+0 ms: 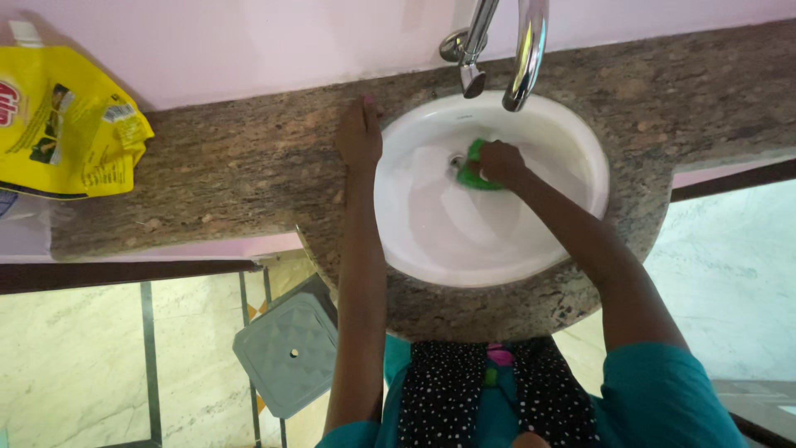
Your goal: The person scrubs the interior of a white bathroom sink with a green sponge, rinses the sponge under running water, and continues scrubbing the basin and faucet area.
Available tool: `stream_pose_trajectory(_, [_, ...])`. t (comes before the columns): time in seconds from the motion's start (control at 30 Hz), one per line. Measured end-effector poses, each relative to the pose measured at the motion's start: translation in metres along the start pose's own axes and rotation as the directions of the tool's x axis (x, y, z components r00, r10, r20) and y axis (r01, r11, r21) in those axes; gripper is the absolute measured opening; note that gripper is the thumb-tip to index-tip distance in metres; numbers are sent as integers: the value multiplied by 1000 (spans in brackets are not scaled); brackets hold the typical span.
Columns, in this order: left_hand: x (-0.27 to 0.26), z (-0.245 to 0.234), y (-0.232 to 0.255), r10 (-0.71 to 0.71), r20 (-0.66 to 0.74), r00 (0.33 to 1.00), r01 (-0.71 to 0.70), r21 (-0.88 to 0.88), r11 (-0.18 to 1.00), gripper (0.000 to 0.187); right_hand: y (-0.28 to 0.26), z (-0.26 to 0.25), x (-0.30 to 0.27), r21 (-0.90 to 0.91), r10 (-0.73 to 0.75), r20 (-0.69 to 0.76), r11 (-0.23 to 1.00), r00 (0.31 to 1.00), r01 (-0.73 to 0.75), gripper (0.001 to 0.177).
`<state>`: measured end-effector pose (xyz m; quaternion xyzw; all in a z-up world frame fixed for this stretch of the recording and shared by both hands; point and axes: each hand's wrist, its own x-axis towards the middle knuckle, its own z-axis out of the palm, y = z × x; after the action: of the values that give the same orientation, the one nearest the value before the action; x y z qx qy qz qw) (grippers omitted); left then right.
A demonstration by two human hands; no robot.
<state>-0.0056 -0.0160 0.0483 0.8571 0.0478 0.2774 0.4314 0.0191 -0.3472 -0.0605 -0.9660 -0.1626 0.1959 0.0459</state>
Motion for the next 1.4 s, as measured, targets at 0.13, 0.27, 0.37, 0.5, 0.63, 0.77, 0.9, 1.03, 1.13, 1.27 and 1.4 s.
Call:
stream_pose_trajectory(0.13, [-3,3,-2,-38,34,999,35,107,994,41,-51,49,-33,21,-288,120,958,950,287,39])
stream_pose_trajectory(0.27, [-5,3,-1,-32,21,999,29,113,993,43,-59,36,-21,20,-249,48,969,967,248,34])
stream_pose_trajectory(0.37, [-7,0,-3,-32,54,998,23,159,987,44,-34,3,13,-1,-96,-67,995,993,97,26])
stream_pose_trajectory(0.5, [-3,0,-7,-8,90,996,-5,148,989,48,-38,12,9,8,-154,-81,988,985,155,34])
stream_pose_trajectory(0.63, [-7,3,-9,1,53,999,-7,111,994,50,-53,45,-34,118,-362,190,931,913,345,29])
stream_pose_trajectory(0.77, [-1,4,-3,-20,43,999,14,136,991,47,-64,35,-52,85,-379,226,925,897,369,45])
stream_pose_trajectory(0.9, [-4,2,1,77,-5,997,-76,114,991,45,-74,11,-2,-59,-264,-113,964,958,259,57])
stream_pose_trajectory(1.03, [-6,1,3,64,1,998,-64,131,989,42,-76,-10,21,-119,-260,-122,962,958,246,59])
stream_pose_trajectory(1.13, [-5,1,2,6,42,999,-12,148,989,41,-76,-17,9,-101,-268,-171,962,948,254,61])
stream_pose_trajectory(1.27, [-10,-2,4,98,-3,995,-97,135,986,40,-86,-26,1,-71,-247,-170,969,954,238,62])
stream_pose_trajectory(1.4, [-8,3,-1,120,7,993,-119,182,976,40,-87,-24,-6,-70,-320,-292,947,901,313,65])
